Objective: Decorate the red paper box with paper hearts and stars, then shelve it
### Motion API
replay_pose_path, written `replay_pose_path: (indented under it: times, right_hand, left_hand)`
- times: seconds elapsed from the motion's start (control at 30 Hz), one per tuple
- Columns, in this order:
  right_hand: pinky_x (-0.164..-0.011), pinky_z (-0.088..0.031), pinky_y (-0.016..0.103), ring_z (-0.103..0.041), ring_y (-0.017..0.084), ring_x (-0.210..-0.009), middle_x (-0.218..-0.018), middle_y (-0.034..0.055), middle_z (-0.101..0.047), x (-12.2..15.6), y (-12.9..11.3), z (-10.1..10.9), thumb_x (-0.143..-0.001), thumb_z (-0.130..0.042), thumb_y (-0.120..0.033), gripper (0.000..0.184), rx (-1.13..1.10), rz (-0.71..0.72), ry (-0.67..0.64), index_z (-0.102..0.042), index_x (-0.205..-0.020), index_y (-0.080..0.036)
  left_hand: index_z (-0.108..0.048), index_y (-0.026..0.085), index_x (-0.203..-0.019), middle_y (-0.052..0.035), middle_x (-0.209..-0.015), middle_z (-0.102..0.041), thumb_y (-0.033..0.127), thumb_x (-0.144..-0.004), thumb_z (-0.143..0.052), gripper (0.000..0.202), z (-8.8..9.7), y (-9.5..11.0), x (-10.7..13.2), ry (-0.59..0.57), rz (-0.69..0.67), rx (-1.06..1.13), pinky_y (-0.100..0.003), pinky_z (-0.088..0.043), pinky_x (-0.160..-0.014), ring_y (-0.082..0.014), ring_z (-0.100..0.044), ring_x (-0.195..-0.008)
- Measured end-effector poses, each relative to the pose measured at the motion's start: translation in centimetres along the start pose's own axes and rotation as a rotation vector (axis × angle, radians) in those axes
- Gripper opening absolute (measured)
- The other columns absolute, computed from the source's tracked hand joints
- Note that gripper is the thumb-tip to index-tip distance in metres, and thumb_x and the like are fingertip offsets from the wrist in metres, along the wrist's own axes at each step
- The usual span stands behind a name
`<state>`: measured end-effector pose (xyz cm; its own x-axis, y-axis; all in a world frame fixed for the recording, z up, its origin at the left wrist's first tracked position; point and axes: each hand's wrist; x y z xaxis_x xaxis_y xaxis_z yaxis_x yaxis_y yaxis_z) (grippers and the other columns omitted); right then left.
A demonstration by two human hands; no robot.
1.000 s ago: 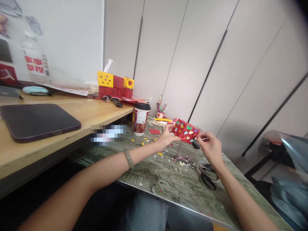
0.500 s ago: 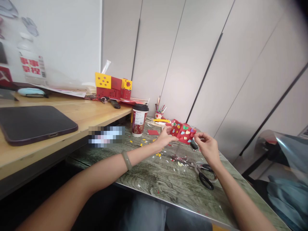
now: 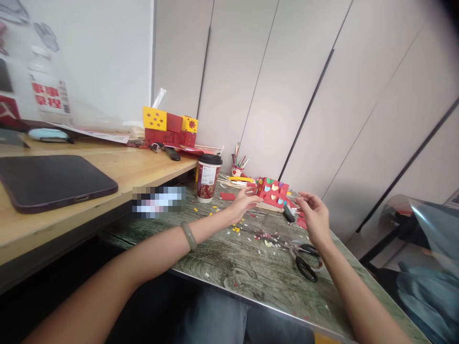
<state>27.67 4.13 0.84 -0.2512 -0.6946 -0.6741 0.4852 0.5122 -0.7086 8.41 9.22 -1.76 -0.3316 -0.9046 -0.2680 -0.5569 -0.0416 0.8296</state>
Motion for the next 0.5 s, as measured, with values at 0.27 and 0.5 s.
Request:
replay_pose_path:
  times: [0.27,0.5]
  right_hand:
    - [-0.105,-0.021,0.049,-0.025,0.025,-0.128,-0.139,0.0122,-0.024,0.5,0.8,-1.1,-0.061,-0.074,-0.043,0.092,0.058,0.231,-0.266,-0.018,-0.132,-0.026]
    - [-0.099,-0.032,0.051,-0.032,0.031,-0.123,-0.136,0.0159,-0.021,0.9,0.5,-1.7,-0.06,-0.075,-0.045,0.103,0.026,0.288,-0.209,-0.007,-0.136,-0.025]
  left_hand:
    - [-0.054,0.013,-0.093,-0.0079,-0.08,-0.063,0.038,-0.077,-0.049,0.03,0.0,0.3,0.3,-0.185,0.245,0.217,-0.027,-0.047,-0.079,-0.0133,-0.061,-0.074]
    - [-0.053,0.011,-0.096,-0.0126,-0.083,-0.066,0.039,-0.079,-0.044,0.034,-0.5,0.3,0.9,-0.266,0.316,0.349,-0.028,-0.049,-0.077,-0.0174,-0.064,-0.077]
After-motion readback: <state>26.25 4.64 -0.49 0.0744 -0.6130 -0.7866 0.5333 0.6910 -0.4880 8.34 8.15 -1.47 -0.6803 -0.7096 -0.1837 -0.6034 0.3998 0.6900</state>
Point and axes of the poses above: each hand's wrist, its own x-axis away from the middle knuckle, its own z-axis out of the back of the hand, y = z × x
